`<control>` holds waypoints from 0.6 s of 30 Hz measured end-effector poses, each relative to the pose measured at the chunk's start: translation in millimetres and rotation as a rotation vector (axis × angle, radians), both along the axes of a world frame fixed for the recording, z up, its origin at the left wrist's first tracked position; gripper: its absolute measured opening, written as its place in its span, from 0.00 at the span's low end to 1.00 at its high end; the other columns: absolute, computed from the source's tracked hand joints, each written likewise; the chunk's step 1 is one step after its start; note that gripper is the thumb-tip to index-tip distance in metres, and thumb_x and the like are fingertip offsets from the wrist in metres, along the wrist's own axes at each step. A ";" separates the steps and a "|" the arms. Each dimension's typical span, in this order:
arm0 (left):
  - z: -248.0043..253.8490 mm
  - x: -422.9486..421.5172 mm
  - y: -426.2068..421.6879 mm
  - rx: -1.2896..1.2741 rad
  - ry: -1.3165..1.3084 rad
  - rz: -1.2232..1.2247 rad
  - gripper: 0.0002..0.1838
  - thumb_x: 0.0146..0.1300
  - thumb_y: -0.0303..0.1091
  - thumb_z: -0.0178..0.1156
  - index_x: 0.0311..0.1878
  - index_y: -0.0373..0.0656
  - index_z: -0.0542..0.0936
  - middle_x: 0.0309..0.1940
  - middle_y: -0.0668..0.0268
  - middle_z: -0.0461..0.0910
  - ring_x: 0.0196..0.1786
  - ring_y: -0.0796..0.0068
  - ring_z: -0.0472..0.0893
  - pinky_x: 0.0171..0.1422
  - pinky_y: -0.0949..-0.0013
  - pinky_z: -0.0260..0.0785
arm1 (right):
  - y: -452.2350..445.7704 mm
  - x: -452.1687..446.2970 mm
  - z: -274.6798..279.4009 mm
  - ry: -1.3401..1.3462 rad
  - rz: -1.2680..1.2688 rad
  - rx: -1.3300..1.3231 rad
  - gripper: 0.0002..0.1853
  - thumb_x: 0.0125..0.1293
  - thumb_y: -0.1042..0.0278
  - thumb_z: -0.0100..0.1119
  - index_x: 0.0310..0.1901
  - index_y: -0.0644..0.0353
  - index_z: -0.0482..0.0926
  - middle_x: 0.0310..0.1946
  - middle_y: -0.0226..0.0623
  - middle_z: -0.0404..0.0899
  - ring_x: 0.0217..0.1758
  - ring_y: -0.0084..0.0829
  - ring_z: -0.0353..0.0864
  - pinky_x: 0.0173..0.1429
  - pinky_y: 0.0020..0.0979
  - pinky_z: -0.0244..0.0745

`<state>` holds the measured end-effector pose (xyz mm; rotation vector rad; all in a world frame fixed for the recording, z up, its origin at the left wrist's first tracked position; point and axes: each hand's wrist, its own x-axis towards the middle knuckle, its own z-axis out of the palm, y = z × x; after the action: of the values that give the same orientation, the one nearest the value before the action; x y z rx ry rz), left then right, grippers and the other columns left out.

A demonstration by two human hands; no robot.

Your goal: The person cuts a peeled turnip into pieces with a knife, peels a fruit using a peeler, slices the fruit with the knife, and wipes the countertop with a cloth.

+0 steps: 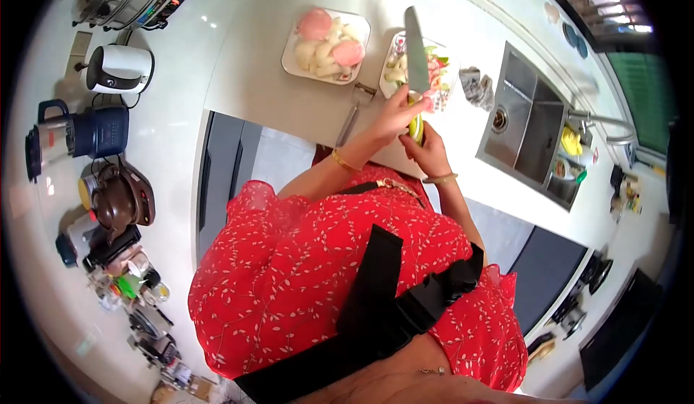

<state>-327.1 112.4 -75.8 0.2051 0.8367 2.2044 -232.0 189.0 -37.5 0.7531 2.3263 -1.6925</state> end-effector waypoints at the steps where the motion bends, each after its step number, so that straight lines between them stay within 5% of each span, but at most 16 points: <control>1: -2.6 -1.5 -5.2 -0.080 0.116 -0.040 0.15 0.61 0.32 0.55 0.50 0.39 0.70 0.36 0.69 0.74 0.38 0.82 0.73 0.42 0.79 0.66 | -5.3 4.0 -6.7 0.032 -0.096 0.056 0.11 0.55 0.71 0.59 0.38 0.64 0.71 0.21 0.29 0.71 0.19 0.19 0.68 0.24 0.23 0.65; 4: -15.3 8.4 24.3 -0.227 0.331 -0.041 0.16 0.59 0.33 0.58 0.49 0.39 0.71 0.36 0.67 0.74 0.37 0.81 0.73 0.42 0.79 0.66 | 38.7 29.3 -17.7 0.082 -0.243 0.235 0.08 0.53 0.70 0.59 0.31 0.63 0.74 0.19 0.29 0.70 0.22 0.19 0.66 0.28 0.23 0.64; 5: -46.7 16.1 21.0 -0.356 0.497 0.156 0.20 0.54 0.37 0.63 0.47 0.38 0.72 0.37 0.64 0.73 0.36 0.78 0.74 0.43 0.77 0.67 | 43.1 37.7 -19.9 0.068 -0.272 0.235 0.08 0.53 0.70 0.60 0.31 0.63 0.74 0.19 0.29 0.70 0.22 0.20 0.67 0.29 0.24 0.64; 9: -82.3 14.7 -44.1 -1.060 0.778 0.081 0.27 0.44 0.44 0.68 0.44 0.40 0.71 0.38 0.60 0.72 0.39 0.65 0.74 0.43 0.65 0.69 | 55.9 57.3 -15.3 0.057 -0.381 0.249 0.11 0.55 0.65 0.61 0.29 0.64 0.73 0.16 0.27 0.68 0.18 0.17 0.63 0.23 0.23 0.60; 10: -87.2 30.2 0.9 -1.248 0.816 0.072 0.28 0.41 0.45 0.69 0.41 0.40 0.70 0.37 0.58 0.71 0.39 0.60 0.74 0.43 0.62 0.69 | 118.4 71.2 -16.4 0.010 -0.402 0.226 0.13 0.56 0.63 0.61 0.29 0.65 0.72 0.15 0.26 0.67 0.16 0.17 0.62 0.21 0.23 0.59; 18: -112.9 34.2 5.7 -1.287 0.866 -0.056 0.22 0.42 0.39 0.64 0.40 0.39 0.70 0.35 0.54 0.73 0.41 0.54 0.73 0.44 0.57 0.67 | 124.2 91.2 -8.0 0.074 -0.573 0.044 0.15 0.61 0.58 0.57 0.26 0.62 0.71 0.13 0.24 0.67 0.14 0.15 0.62 0.17 0.21 0.57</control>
<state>-293.0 118.1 -188.7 0.5095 2.4466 1.0690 -140.7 313.2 -45.5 1.5039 2.3431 -1.8977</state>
